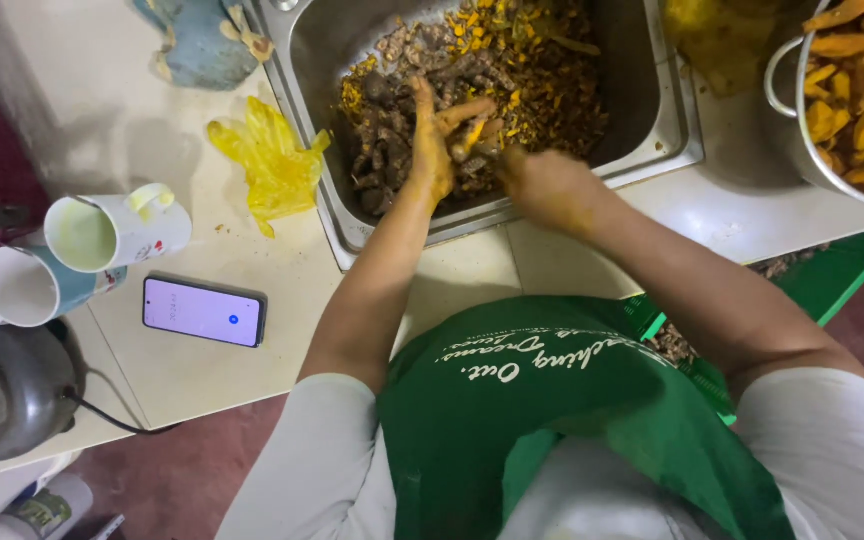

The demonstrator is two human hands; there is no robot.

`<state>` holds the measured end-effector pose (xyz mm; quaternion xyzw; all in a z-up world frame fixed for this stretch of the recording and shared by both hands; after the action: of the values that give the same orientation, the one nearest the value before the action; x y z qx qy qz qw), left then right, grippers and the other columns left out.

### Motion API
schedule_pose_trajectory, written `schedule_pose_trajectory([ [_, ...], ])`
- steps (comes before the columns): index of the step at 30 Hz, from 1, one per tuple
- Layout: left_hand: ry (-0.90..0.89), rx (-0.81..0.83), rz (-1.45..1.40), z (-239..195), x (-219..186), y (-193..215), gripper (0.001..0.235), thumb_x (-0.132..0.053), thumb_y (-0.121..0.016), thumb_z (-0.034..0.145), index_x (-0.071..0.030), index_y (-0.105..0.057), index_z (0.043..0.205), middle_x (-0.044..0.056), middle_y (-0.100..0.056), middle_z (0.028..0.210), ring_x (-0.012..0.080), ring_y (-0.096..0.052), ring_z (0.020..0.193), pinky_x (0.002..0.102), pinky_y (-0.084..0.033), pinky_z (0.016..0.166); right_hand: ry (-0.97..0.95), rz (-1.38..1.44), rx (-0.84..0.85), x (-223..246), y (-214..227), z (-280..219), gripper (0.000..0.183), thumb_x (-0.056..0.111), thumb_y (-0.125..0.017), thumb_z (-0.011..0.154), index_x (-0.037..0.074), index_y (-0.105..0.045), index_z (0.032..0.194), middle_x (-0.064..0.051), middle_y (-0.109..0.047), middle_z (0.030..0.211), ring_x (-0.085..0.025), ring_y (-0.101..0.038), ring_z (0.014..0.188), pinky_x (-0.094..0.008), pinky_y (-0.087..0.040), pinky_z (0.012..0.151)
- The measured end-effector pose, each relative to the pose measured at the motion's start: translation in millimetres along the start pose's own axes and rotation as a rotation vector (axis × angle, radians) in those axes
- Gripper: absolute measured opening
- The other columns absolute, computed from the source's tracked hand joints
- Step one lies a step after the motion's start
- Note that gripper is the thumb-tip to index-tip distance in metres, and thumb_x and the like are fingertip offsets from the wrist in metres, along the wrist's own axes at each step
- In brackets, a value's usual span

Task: Cleaning and breaking apart turmeric roots in a sink using hands and a knife

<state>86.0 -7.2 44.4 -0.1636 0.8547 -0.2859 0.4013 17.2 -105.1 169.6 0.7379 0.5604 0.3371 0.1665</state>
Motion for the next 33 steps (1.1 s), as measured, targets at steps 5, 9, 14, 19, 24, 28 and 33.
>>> schedule_pose_trajectory([
  [5,-0.057,-0.014,0.008,8,-6,2,0.110,-0.086,-0.035,0.074,0.009,-0.072,0.114,0.029,-0.067,0.131,0.0328,-0.077,0.087,0.041,-0.067,0.067,0.043,-0.055,0.036,-15,-19,26,0.044,0.043,-0.036,0.110,0.007,-0.060,0.118,-0.032,-0.069,0.105,-0.048,-0.070,0.095,-0.061,-0.056,0.087],
  [9,-0.029,-0.041,-0.015,13,-15,2,0.114,-0.088,-0.034,0.071,0.010,-0.074,0.113,0.023,-0.077,0.091,0.0302,-0.071,0.068,0.039,-0.060,0.064,0.170,0.012,-0.178,-22,-12,36,0.046,0.044,-0.046,0.108,0.004,-0.065,0.099,-0.034,-0.070,0.096,-0.055,-0.067,0.091,-0.063,-0.050,0.081],
  [14,-0.074,0.021,-0.223,21,-1,13,0.056,-0.052,-0.047,0.080,-0.001,-0.065,0.097,0.025,-0.063,0.130,0.0249,-0.051,0.079,0.032,-0.039,0.068,0.020,0.091,-0.249,-51,9,46,0.039,0.039,-0.042,0.111,0.005,-0.060,0.107,-0.029,-0.069,0.097,-0.050,-0.067,0.084,-0.060,-0.053,0.071],
  [19,-0.128,0.358,-0.368,33,22,11,0.075,0.017,-0.049,0.078,-0.005,-0.054,0.150,0.014,-0.035,0.169,0.0447,-0.042,0.151,0.029,-0.052,0.081,0.258,0.121,-0.352,-41,-9,66,0.021,0.019,-0.047,0.104,0.001,-0.054,0.110,-0.031,-0.069,0.104,-0.053,-0.066,0.092,-0.061,-0.049,0.081],
  [24,-0.221,0.042,-0.154,32,16,37,0.054,0.003,-0.070,0.089,0.004,-0.059,0.142,0.017,-0.071,0.128,0.0385,-0.074,0.110,0.034,-0.061,0.074,0.106,0.379,-0.234,-33,15,35,0.035,0.028,-0.037,0.104,0.002,-0.042,0.126,-0.041,-0.065,0.095,-0.058,-0.062,0.088,-0.061,-0.041,0.080],
  [28,-0.066,-0.217,-0.271,30,22,45,0.056,-0.001,-0.065,0.077,0.002,-0.066,0.132,0.013,-0.072,0.122,0.0193,-0.070,0.080,0.019,-0.050,0.055,0.086,0.330,-0.138,-20,-10,39,0.032,0.035,-0.039,0.110,0.006,-0.043,0.123,-0.039,-0.067,0.101,-0.056,-0.067,0.090,-0.062,-0.048,0.083],
  [33,-0.142,-0.028,-0.411,3,3,3,0.064,-0.036,-0.051,0.098,0.015,-0.053,0.136,0.028,-0.063,0.135,0.0463,-0.070,0.108,0.043,-0.062,0.086,0.147,0.332,-0.164,-11,-25,50,0.029,0.032,-0.039,0.108,0.004,-0.043,0.115,-0.038,-0.066,0.108,-0.055,-0.066,0.094,-0.063,-0.048,0.083],
])
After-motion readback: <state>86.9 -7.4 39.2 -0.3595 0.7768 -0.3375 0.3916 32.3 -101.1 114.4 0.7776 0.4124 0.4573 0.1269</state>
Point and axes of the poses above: each hand's wrist, its own z-axis towards the middle knuckle, its own y-axis out of the back of the hand, x = y × z, the point moved 9 cm from there along z, towards the middle knuckle
